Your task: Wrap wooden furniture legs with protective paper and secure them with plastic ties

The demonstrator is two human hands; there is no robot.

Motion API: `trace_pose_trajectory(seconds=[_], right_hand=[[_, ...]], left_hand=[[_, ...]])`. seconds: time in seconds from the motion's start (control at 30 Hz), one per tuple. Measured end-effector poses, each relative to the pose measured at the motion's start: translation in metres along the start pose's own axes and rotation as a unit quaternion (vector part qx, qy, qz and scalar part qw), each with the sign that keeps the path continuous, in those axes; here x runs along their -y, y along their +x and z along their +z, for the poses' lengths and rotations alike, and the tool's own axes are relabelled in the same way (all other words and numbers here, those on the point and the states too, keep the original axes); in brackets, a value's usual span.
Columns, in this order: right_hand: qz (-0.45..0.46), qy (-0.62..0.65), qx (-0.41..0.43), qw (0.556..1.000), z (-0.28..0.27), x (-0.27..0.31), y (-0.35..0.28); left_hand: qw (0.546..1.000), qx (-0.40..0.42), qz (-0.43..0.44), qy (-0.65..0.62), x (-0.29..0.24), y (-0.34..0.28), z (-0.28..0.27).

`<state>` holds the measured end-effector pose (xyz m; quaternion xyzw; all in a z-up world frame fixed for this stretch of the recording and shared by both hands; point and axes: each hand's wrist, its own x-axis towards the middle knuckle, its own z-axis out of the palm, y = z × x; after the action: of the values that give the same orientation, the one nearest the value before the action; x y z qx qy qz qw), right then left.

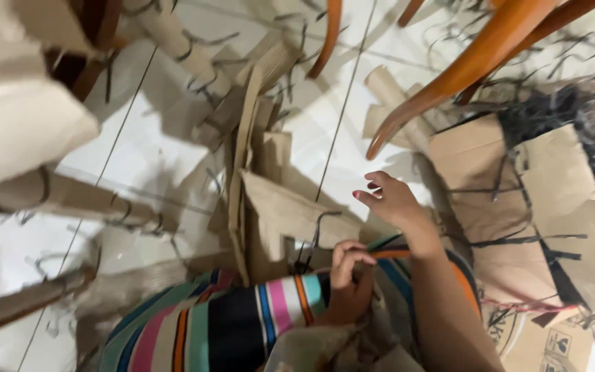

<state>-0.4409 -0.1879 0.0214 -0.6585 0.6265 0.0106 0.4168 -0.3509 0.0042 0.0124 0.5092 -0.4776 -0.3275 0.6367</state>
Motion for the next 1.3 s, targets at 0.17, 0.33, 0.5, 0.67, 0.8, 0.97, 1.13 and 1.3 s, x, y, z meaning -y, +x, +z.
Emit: trace_pose_trajectory(seconds=[0.17, 0.33, 0.5, 0.67, 0.8, 0.97, 1.13, 1.3], right_hand=[[-0.134, 0.155, -0.337, 0.919, 0.018, -0.033, 0.067], [-0.224, 0.259, -0.451, 0.824, -0.025, 0.033, 0.048], [-0.368, 0.297, -0.38, 0.795, -0.031, 0.032, 0.066], [-0.403, 0.33, -0.397, 0.756, -0.028, 0.038, 0.074], [-0.415, 0.353, -0.418, 0.727, -0.02, 0.037, 0.075], [-0.415, 0.355, -0.423, 0.723, -0.016, 0.034, 0.069], [-0.415, 0.324, -0.432, 0.733, -0.018, 0.038, 0.057], [-0.396, 0.331, -0.416, 0.748, -0.013, 0.035, 0.047]], left_hand=[[0.999, 0.002, -0.036, -0.013, 0.016, -0.001, 0.004], [0.995, -0.07, -0.068, 0.028, 0.017, 0.011, 0.018], [0.993, -0.04, -0.111, 0.031, 0.033, 0.01, 0.015], [0.996, -0.002, -0.061, 0.057, 0.033, 0.014, 0.01], [0.996, -0.007, -0.074, 0.055, 0.03, 0.015, 0.013], [0.995, 0.021, -0.096, 0.021, 0.028, 0.01, 0.011], [0.998, 0.03, -0.05, 0.036, 0.037, 0.007, 0.009], [0.999, 0.025, 0.001, 0.033, 0.03, 0.008, 0.009]])
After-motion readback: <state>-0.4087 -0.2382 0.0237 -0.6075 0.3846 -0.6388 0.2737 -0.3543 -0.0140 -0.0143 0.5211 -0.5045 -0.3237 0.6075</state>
